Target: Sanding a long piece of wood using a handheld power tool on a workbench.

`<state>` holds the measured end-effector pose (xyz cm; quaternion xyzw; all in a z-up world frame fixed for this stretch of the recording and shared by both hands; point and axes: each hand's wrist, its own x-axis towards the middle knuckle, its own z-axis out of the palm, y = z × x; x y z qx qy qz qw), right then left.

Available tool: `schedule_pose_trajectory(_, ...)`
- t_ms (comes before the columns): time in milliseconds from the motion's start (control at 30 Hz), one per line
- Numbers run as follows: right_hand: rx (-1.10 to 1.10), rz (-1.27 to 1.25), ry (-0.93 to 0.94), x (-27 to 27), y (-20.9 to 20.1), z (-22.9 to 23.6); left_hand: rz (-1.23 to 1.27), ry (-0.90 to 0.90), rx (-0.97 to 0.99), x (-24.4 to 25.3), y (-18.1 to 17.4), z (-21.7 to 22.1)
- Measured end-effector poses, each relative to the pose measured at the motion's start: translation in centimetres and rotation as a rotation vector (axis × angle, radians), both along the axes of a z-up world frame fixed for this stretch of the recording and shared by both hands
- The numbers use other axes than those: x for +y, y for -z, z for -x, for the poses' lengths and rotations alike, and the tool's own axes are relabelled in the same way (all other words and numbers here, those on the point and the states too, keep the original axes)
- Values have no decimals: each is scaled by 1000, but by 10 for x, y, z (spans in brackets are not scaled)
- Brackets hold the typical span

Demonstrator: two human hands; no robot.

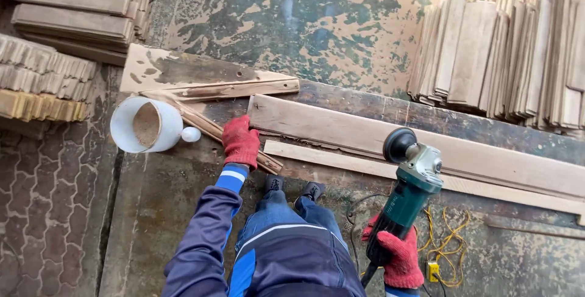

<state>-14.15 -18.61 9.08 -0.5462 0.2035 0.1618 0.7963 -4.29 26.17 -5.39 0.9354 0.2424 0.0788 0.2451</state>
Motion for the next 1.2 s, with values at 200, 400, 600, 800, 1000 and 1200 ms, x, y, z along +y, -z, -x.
schedule_pose_trajectory(200, 27, -6, 39, 29, -16, 0, -138, -11, 36, -4, 6, -2)
schedule_pose_trajectory(400, 63, 120, -102, 25, -15, -25, -198, -71, 76, -84, -107, 8)
schedule_pose_trajectory(600, 108, 313, -152, 11, 2, -61, 1666, 128, 282, -309, -111, 26)
schedule_pose_trajectory(800, 145, 699, -506, -14, 2, -90, 1821, -624, 316, -369, -80, -2)
schedule_pose_trajectory(1000, 102, 678, -476, -35, 28, -97, 1611, -455, 380, -392, -34, -13)
schedule_pose_trajectory(1200, 111, 642, -418, -42, 18, -107, 1778, -173, 274, -372, -74, -16)
